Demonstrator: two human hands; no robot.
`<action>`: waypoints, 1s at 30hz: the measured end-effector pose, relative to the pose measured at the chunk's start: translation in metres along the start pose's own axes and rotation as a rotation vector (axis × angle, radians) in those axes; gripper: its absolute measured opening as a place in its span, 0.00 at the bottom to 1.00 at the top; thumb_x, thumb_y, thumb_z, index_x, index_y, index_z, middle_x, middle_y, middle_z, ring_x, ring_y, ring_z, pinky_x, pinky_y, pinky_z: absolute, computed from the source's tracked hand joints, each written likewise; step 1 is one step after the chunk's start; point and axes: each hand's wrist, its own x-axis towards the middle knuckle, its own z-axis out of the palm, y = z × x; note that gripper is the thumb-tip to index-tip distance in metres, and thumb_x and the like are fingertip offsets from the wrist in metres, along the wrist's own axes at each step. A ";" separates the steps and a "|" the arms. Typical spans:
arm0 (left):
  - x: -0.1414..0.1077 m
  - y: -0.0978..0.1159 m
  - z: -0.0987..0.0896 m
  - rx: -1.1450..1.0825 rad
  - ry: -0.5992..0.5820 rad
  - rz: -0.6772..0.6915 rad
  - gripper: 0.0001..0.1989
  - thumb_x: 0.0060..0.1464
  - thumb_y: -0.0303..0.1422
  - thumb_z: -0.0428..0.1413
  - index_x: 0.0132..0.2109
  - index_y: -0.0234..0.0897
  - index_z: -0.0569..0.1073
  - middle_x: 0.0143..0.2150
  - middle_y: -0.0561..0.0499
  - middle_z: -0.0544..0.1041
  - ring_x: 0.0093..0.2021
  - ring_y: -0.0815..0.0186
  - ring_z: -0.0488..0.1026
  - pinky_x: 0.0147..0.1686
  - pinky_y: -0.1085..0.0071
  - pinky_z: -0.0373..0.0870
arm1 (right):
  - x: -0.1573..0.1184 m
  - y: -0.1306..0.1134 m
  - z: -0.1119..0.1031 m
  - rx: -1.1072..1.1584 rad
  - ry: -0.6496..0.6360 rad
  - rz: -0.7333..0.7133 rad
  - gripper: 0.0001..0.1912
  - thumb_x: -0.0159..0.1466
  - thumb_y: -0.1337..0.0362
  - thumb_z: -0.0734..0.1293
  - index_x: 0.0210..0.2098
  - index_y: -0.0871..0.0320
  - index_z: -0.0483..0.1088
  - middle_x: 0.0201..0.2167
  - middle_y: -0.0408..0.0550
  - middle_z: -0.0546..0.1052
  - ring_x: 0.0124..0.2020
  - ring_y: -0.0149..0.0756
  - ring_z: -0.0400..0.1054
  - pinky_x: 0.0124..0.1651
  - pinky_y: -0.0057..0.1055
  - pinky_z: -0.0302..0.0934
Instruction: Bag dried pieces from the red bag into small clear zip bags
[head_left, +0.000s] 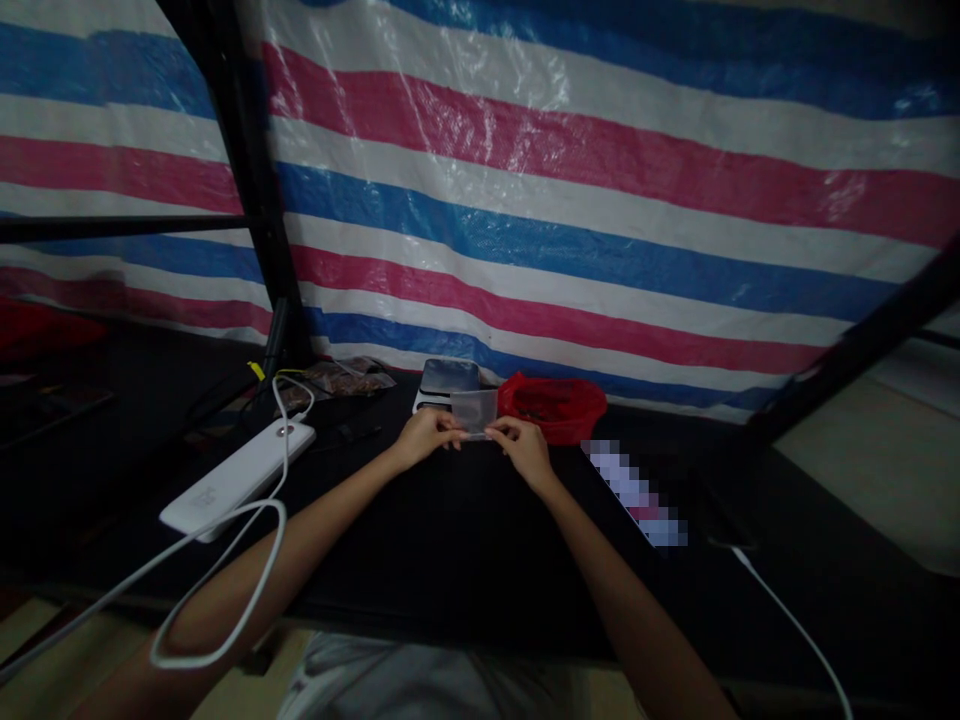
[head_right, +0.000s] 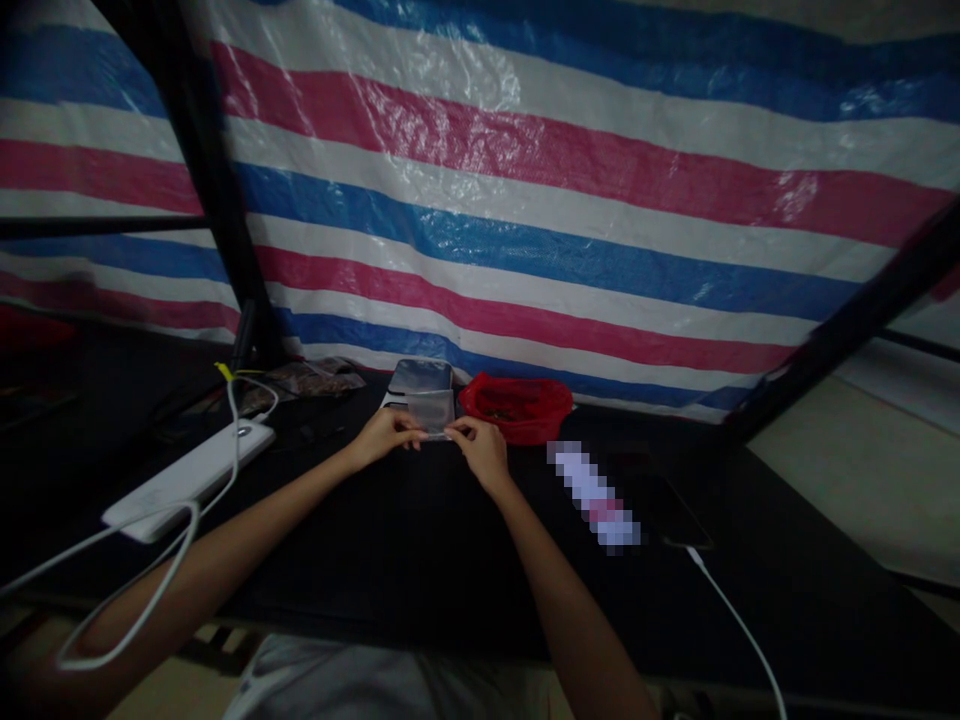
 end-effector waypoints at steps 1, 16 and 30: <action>0.001 -0.001 -0.001 0.018 -0.028 0.011 0.15 0.48 0.41 0.54 0.31 0.31 0.73 0.25 0.50 0.76 0.22 0.72 0.70 0.23 0.79 0.62 | 0.000 0.000 -0.001 -0.021 -0.004 -0.010 0.09 0.55 0.57 0.65 0.31 0.53 0.74 0.23 0.41 0.76 0.24 0.30 0.67 0.26 0.24 0.54; -0.009 0.015 -0.007 0.644 -0.008 0.120 0.15 0.58 0.40 0.44 0.32 0.38 0.70 0.24 0.54 0.74 0.30 0.67 0.71 0.28 0.75 0.57 | -0.004 -0.008 -0.003 -0.408 -0.100 -0.098 0.06 0.59 0.61 0.63 0.34 0.52 0.71 0.32 0.41 0.76 0.35 0.33 0.68 0.33 0.25 0.54; -0.009 0.015 0.001 0.482 -0.007 0.144 0.14 0.56 0.39 0.47 0.31 0.35 0.70 0.20 0.54 0.69 0.24 0.70 0.67 0.26 0.76 0.54 | -0.005 0.001 -0.003 -0.340 -0.065 -0.190 0.08 0.58 0.61 0.63 0.33 0.55 0.72 0.33 0.46 0.76 0.34 0.34 0.68 0.36 0.28 0.56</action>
